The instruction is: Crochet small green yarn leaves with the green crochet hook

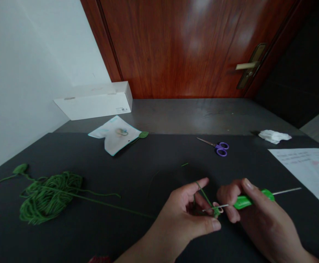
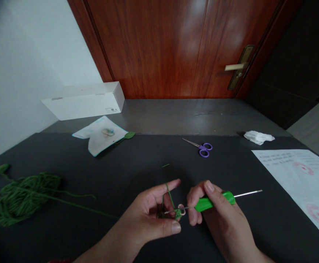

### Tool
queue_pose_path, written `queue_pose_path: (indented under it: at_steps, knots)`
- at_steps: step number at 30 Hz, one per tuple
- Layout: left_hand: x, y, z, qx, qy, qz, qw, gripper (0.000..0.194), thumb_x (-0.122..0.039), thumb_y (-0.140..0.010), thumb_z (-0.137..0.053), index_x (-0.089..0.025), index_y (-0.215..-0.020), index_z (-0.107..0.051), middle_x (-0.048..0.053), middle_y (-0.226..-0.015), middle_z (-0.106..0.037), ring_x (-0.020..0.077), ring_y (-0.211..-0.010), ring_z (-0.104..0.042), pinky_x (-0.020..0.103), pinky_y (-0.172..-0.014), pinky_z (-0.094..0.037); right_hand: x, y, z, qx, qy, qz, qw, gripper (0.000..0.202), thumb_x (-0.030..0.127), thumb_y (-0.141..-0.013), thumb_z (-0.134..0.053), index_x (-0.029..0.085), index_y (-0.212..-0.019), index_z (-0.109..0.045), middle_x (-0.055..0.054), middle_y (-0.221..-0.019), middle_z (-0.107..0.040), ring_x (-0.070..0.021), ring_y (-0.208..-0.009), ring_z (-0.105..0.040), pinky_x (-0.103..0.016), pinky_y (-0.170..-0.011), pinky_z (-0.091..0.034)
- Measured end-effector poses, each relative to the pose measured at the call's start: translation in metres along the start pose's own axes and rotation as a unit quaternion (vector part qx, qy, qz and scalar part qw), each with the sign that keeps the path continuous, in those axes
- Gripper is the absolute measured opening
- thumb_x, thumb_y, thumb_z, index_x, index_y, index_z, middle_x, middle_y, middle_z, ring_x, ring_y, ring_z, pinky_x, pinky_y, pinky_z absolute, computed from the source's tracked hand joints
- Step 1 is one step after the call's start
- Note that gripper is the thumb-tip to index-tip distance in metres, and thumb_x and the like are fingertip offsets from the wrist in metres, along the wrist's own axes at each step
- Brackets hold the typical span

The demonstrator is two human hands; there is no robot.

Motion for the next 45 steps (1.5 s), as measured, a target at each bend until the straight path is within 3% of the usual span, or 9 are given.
queue_pose_path:
  at_steps: [4,9,13,20,26,30,45]
  knots:
    - [-0.0005,0.002,0.0007,0.025,0.053,0.028,0.998,0.081,-0.01,-0.055,-0.083,-0.012,-0.13,-0.051,0.0,-0.081,-0.061,0.0133,-0.079,-0.057,0.029,-0.078,-0.039,-0.0002,-0.0004,-0.0004,-0.006,-0.005,0.004,1.0,0.047,0.042,-0.095,-0.038,0.02,-0.066,-0.068,-0.002,-0.054,-0.057,-0.0174,-0.058,-0.051,-0.03,-0.06,-0.041]
    - [0.002,0.0003,-0.0004,0.052,0.103,0.01,0.993,0.061,-0.016,-0.065,-0.078,-0.008,-0.122,-0.057,0.006,-0.082,-0.064,0.0129,-0.073,-0.054,0.027,-0.062,-0.032,0.0006,-0.0003,-0.0022,0.005,-0.036,0.0,0.999,0.049,0.041,-0.096,-0.036,0.019,-0.068,-0.069,-0.004,-0.056,-0.058,-0.0191,-0.062,-0.053,-0.031,-0.059,-0.041]
    - [0.0037,-0.0003,-0.0015,0.058,0.092,0.006,0.994,0.054,-0.014,-0.07,-0.074,-0.009,-0.121,-0.057,0.005,-0.079,-0.064,0.0116,-0.068,-0.054,0.027,-0.062,-0.032,0.0007,-0.0023,-0.0029,0.017,-0.054,-0.005,0.998,0.05,0.041,-0.096,-0.034,0.019,-0.067,-0.069,-0.006,-0.058,-0.058,-0.0214,-0.067,-0.055,-0.032,-0.059,-0.042]
    - [0.0037,0.0016,-0.0023,0.028,0.057,-0.001,0.998,0.068,-0.017,-0.066,-0.077,-0.009,-0.129,-0.051,0.002,-0.078,-0.061,0.0126,-0.064,-0.057,0.031,-0.066,-0.042,-0.0013,-0.0038,-0.0002,-0.004,-0.039,-0.016,0.999,0.05,0.042,-0.095,-0.036,0.019,-0.067,-0.069,-0.003,-0.054,-0.058,-0.0171,-0.055,-0.049,-0.031,-0.057,-0.039]
    - [0.0005,0.0012,-0.0036,-0.021,-0.038,-0.021,0.999,0.07,-0.014,-0.064,-0.077,-0.014,-0.13,-0.052,-0.003,-0.075,-0.056,0.0117,-0.072,-0.053,0.029,-0.075,-0.039,-0.0019,-0.0032,0.0017,-0.023,-0.026,-0.019,0.999,0.048,0.043,-0.095,-0.039,0.02,-0.064,-0.068,-0.002,-0.05,-0.056,-0.0162,-0.054,-0.049,-0.031,-0.063,-0.042]
    - [0.0001,-0.0005,-0.0036,-0.02,-0.074,-0.041,0.996,0.07,-0.011,-0.065,-0.075,-0.016,-0.131,-0.051,-0.005,-0.073,-0.056,0.0126,-0.074,-0.054,0.029,-0.078,-0.039,-0.0017,-0.0051,0.0019,-0.022,-0.02,-0.022,0.999,0.047,0.042,-0.094,-0.04,0.02,-0.064,-0.068,-0.002,-0.05,-0.056,-0.0166,-0.053,-0.048,-0.032,-0.061,-0.041]
    - [0.0008,0.0003,-0.0038,-0.017,-0.103,-0.034,0.994,0.07,-0.012,-0.063,-0.075,-0.016,-0.13,-0.052,-0.005,-0.073,-0.058,0.0102,-0.067,-0.051,0.026,-0.067,-0.037,0.0027,-0.0082,0.0058,-0.032,-0.022,-0.045,0.998,0.05,0.041,-0.095,-0.038,0.019,-0.06,-0.066,0.0,-0.043,-0.049,-0.0149,-0.048,-0.041,-0.03,-0.053,-0.036]
Point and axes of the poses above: each hand's wrist, its own y-axis away from the middle knuckle, its own z-axis out of the back of the hand, x = y × z, the point moved 1 cm from there along -y, towards the middle knuckle
